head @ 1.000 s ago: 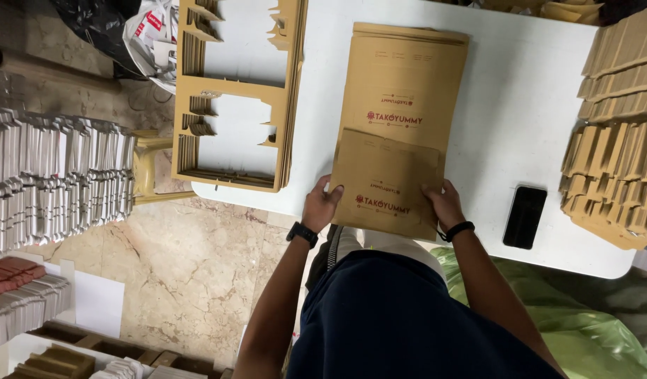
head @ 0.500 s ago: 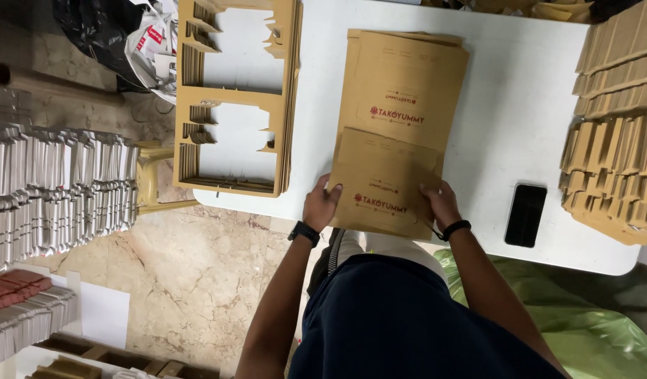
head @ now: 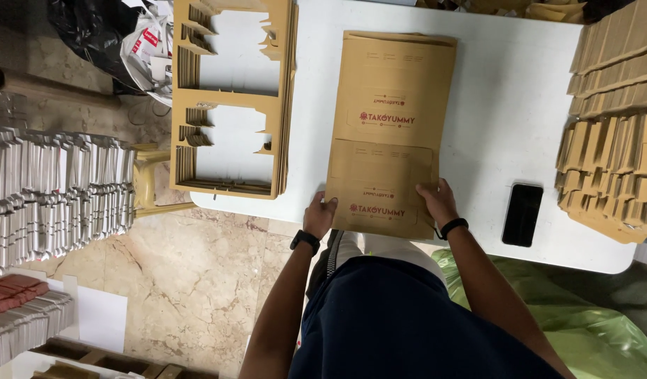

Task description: Folding flat cardboard sheets into box inserts and stacking them on a table in a packaging facility.

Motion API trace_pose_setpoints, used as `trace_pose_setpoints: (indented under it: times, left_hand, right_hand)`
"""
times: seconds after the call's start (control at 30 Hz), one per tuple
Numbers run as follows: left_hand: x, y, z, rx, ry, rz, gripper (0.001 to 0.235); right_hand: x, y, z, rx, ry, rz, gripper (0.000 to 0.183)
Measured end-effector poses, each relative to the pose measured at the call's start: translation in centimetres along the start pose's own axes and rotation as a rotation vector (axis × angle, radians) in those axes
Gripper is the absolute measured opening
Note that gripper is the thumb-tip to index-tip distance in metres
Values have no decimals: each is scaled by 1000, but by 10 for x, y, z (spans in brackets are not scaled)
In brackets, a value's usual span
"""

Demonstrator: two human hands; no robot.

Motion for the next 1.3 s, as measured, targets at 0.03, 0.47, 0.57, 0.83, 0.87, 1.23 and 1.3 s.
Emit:
trace_pose_setpoints:
  times: [0.03, 0.47, 0.57, 0.83, 0.87, 1.23, 1.3]
  left_hand:
    - [0, 0, 0, -4, 1, -2, 41]
    - [-60, -19, -135, 158, 491, -139, 30]
    - [-66, -6, -134, 362, 642, -174, 34]
    - [-28, -2, -37, 105, 129, -57, 53]
    - [-25, -1, -33, 105, 128, -57, 53]
    - [-23, -1, -16, 54, 21, -25, 45]
    - [-19, -1, -16, 58, 15, -16, 45]
  right_hand:
    - [-2, 0, 0, -8, 12, -7, 52]
    - [13, 8, -9, 248, 119, 59, 72]
    - [16, 9, -14, 322, 101, 90, 63]
    - [10, -3, -19, 119, 90, 29, 71]
    - [12, -4, -23, 118, 91, 29, 71]
    - [-6, -1, 2, 11, 42, -12, 61]
    - [5, -2, -7, 19, 36, -14, 58]
Point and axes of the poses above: each hand's wrist, its own x-axis towards the middle knuckle, its own y-axis out of the palm, z = x × y, the point moved 6 cm from there along x, towards the middle knuckle, and after that the axes turned 5 degrees about y, right-handed, at the moved point
